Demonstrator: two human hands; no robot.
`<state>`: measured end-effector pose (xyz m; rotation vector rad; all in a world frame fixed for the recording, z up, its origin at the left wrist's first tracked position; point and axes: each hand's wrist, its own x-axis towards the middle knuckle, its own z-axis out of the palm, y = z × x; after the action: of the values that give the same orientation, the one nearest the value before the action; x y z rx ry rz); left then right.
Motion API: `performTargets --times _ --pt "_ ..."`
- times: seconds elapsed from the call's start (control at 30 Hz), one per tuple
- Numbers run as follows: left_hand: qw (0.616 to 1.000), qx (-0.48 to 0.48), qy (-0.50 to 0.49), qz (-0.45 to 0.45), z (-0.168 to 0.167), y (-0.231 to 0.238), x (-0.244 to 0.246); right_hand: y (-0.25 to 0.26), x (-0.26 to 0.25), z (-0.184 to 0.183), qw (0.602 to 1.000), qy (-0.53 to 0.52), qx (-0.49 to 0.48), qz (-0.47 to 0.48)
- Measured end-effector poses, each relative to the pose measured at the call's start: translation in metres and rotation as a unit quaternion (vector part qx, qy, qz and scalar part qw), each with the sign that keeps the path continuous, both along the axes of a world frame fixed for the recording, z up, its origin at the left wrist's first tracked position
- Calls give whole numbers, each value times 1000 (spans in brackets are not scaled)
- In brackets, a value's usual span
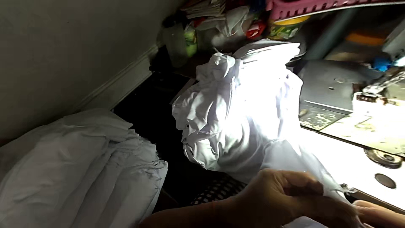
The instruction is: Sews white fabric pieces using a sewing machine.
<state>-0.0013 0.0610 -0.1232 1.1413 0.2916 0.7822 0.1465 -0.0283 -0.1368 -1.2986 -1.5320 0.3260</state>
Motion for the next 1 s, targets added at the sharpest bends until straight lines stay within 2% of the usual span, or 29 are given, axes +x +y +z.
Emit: performTargets --times 0.07,0.17,0.27,0.37,0.43,0.5,0.6,0.67,0.73,0.87,1.0 --pt "1000 -22 15 -10 2 4 0 4 12 0 999 43 18 7" --pt "998 -55 39 -2 5 14 1 3 22 3 985 171 -26 -16" --pt "994 -97 59 4 8 27 0 11 20 14 927 368 -53 -50" --pt "993 -14 106 49 5 46 -10 17 25 13 877 480 -23 8" --pt "989 56 118 68 8 56 -19 19 29 9 890 453 -3 55" --pt "977 154 119 81 11 61 -26 21 31 7 927 371 3 53" --pt "944 281 151 83 18 64 -32 24 33 10 981 193 12 -1" --pt "916 333 202 96 21 63 -34 29 29 14 993 87 24 -74" --pt "872 389 264 136 23 64 -33 35 28 15 991 20 34 -131" --pt "803 479 277 222 30 83 -23 43 32 19 984 -35 57 -168" --pt "790 519 277 171 55 121 13 54 47 19 985 -5 43 -168"
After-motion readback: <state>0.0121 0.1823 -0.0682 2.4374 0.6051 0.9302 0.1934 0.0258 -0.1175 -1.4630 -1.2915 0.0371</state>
